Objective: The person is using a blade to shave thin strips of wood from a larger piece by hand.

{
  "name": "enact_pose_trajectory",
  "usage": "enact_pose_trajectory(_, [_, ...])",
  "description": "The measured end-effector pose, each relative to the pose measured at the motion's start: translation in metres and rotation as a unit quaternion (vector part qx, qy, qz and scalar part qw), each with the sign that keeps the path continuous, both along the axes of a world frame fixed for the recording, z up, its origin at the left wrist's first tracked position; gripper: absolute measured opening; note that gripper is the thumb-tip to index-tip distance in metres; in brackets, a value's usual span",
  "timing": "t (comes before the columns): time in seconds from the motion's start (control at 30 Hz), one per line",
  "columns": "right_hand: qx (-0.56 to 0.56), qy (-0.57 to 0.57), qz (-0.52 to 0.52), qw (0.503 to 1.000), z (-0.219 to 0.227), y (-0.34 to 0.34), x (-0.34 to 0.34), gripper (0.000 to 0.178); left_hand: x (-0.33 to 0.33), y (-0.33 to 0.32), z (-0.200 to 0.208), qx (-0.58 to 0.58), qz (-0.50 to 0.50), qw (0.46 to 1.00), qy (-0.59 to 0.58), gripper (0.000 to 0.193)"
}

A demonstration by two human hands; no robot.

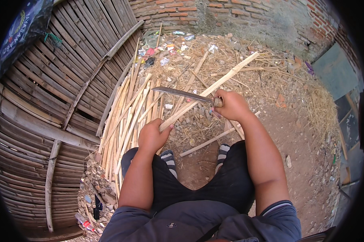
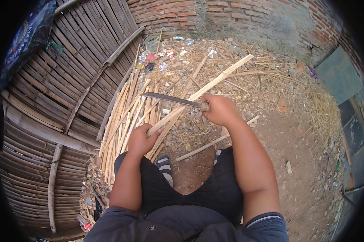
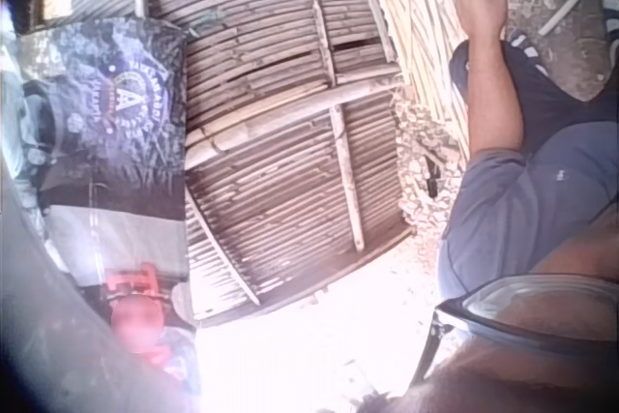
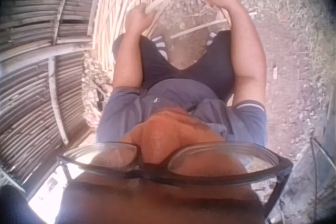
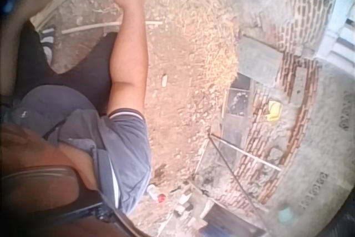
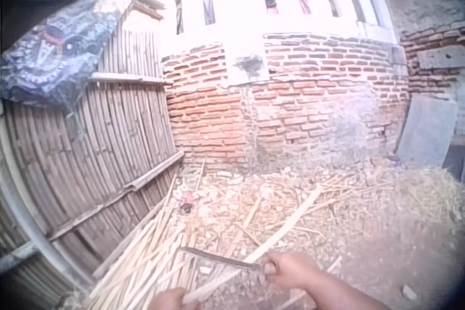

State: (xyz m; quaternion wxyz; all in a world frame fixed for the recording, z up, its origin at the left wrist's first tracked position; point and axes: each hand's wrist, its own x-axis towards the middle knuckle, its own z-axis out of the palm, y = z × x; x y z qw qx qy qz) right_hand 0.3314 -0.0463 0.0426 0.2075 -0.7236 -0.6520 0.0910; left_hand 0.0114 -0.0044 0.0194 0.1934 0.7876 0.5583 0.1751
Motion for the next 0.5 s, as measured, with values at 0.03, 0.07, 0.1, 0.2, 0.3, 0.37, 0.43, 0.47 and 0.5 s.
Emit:
enact_pose_trajectory(0.03, [-0.004, -0.005, -0.003, 1.000, 0.001, -0.001, 0.000, 0.047, 0.000, 0.000, -0.001, 0.006, -0.001, 1.000, -0.001, 0.046])
enact_pose_trajectory(0.07, [-0.008, -0.009, -0.005, 1.000, 0.004, -0.001, -0.001, 0.047, 0.000, 0.001, -0.003, 0.013, -0.001, 1.000, -0.001, 0.045])
enact_pose_trajectory(0.1, [-0.013, -0.013, -0.007, 1.000, 0.007, -0.002, -0.004, 0.048, -0.001, 0.002, -0.005, 0.021, -0.002, 1.000, -0.001, 0.045])
enact_pose_trajectory(0.2, [-0.042, -0.030, 0.010, 0.999, 0.019, -0.007, -0.019, 0.043, -0.001, 0.002, -0.006, 0.025, 0.002, 1.000, -0.009, 0.044])
enact_pose_trajectory(0.3, [-0.013, -0.047, 0.052, 0.997, 0.013, -0.005, -0.025, 0.041, -0.004, 0.004, -0.009, 0.039, 0.003, 0.999, -0.026, 0.044])
enact_pose_trajectory(0.37, [-0.019, -0.018, 0.041, 0.999, 0.016, -0.005, -0.024, 0.040, -0.005, 0.005, -0.011, 0.052, 0.003, 0.998, -0.038, 0.043])
enact_pose_trajectory(0.43, [-0.021, 0.004, 0.025, 0.999, 0.013, -0.003, -0.017, 0.039, -0.004, 0.005, -0.013, 0.061, 0.003, 0.997, -0.049, 0.043])
enact_pose_trajectory(0.47, [-0.017, 0.009, 0.016, 1.000, 0.012, -0.002, -0.011, 0.040, -0.003, 0.006, -0.013, 0.064, 0.004, 0.997, -0.048, 0.042])
enact_pose_trajectory(0.5, [-0.013, 0.015, 0.007, 1.000, 0.011, -0.001, -0.008, 0.040, -0.003, 0.006, -0.013, 0.068, 0.005, 0.997, -0.048, 0.042])
